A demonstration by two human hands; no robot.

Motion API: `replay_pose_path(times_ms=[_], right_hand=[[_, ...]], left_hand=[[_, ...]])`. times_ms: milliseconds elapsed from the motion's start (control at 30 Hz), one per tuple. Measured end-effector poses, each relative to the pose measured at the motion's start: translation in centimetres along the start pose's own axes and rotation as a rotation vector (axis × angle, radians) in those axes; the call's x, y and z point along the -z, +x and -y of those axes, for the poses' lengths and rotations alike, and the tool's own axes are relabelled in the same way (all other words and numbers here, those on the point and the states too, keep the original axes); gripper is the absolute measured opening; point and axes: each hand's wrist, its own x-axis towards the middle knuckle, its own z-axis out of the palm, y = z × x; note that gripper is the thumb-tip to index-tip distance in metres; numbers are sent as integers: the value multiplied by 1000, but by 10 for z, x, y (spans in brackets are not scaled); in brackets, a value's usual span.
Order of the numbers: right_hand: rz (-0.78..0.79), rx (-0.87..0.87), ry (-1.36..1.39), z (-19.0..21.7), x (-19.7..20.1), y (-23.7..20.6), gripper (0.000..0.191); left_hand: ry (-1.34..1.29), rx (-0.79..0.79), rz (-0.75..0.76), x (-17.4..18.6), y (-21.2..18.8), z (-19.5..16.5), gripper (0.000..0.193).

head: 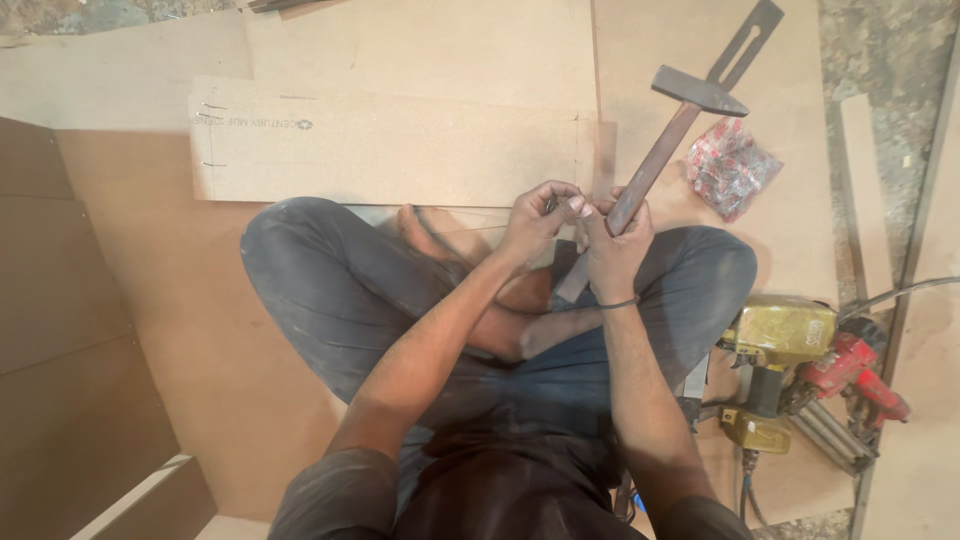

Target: The person sits cross-legged on the floor and repeatedly hammers nails into small rectangular wooden boards. They pick up each board, position a nail, and drive it in with a hammer, then set the board aside and repeat the process.

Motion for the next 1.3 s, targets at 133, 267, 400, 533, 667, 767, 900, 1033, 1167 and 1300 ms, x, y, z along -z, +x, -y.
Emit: replay_pose_path(times_ms=[133,267,400,533,667,767,900,1033,1167,1300], right_hand=[[29,-91,-11,-22,19,7,39],[-8,-136,25,-43,28,19,37],[-95,-190,131,-56,34,33,37],[-215,-280,140,-62,45,41,38],[-267,-337,181,-66,51,44,39],[-262,-342,204,-68,49,45,39],[-221,-428,221,-66,43,44,40],[-194,-439,221,-64,39,41,40],[-196,-429,218,-64,38,39,40],[-207,-442,199,-65,37,38,40]], left_hand=[[160,-128,27,1,10,15,15],[360,-149,-57,4,35,17,12],[871,-305,-214,5,78,-3,12],[1096,-543,-227,-5,107,-13,10],[1173,-586,-224,-12,114,-9,9],[1215,-563,-231,-13,117,-6,9],[1233,-553,-242,-11,120,-5,9],[1243,-563,-238,-10,119,-5,9],[1245,-562,-221,-9,117,-7,8],[1246,-545,-223,-8,116,-8,8]])
